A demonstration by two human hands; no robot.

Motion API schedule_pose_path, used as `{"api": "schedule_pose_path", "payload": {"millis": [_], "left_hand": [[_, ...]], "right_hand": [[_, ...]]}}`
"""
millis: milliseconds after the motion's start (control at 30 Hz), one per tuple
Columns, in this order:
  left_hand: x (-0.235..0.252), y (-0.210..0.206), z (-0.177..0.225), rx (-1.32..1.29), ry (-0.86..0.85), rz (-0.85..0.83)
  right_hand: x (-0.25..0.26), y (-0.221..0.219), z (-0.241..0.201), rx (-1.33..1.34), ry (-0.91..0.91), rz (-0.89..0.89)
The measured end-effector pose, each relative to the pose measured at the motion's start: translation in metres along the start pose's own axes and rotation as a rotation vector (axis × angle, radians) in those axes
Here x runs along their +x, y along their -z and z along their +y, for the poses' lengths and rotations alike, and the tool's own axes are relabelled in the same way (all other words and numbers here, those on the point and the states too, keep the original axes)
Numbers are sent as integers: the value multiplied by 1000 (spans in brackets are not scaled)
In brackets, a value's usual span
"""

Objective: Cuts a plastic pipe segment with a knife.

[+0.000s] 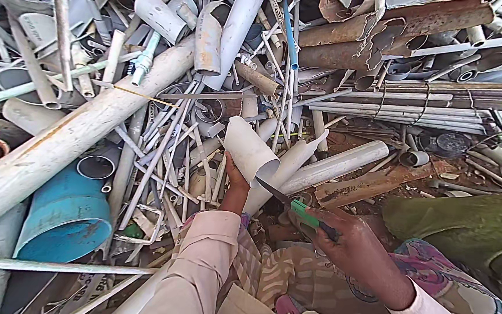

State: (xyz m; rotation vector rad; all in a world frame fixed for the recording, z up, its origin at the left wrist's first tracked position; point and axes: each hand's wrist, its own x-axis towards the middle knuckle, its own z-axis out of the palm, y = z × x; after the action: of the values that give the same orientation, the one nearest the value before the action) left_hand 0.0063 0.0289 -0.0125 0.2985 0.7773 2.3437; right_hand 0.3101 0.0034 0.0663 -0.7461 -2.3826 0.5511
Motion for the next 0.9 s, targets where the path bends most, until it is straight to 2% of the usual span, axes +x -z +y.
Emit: {"api": "schedule_pose_path", "payload": {"millis": [100, 233, 367, 500, 667, 767, 900], "left_hand": [[0, 1, 1, -29, 3, -27], [0, 1, 1, -3, -14, -16], [-1, -3, 2, -41, -10, -17], [-4, -5, 2, 30, -18, 13], [-2, -4, 3, -23, -25, 16], [0, -1, 3, -4, -32, 8], [0, -2, 4, -30, -16, 30]], "right_hand": [[2, -2, 1, -108, -3, 68], [1, -1, 1, 56, -17, -18], [5, -3, 1, -112, -27, 79], [3, -7, 3, 40, -32, -12], [6, -10, 2, -86, -40, 75], [4, -8, 0, 86, -67, -21], [9, -7, 8, 81, -152, 35]]}}
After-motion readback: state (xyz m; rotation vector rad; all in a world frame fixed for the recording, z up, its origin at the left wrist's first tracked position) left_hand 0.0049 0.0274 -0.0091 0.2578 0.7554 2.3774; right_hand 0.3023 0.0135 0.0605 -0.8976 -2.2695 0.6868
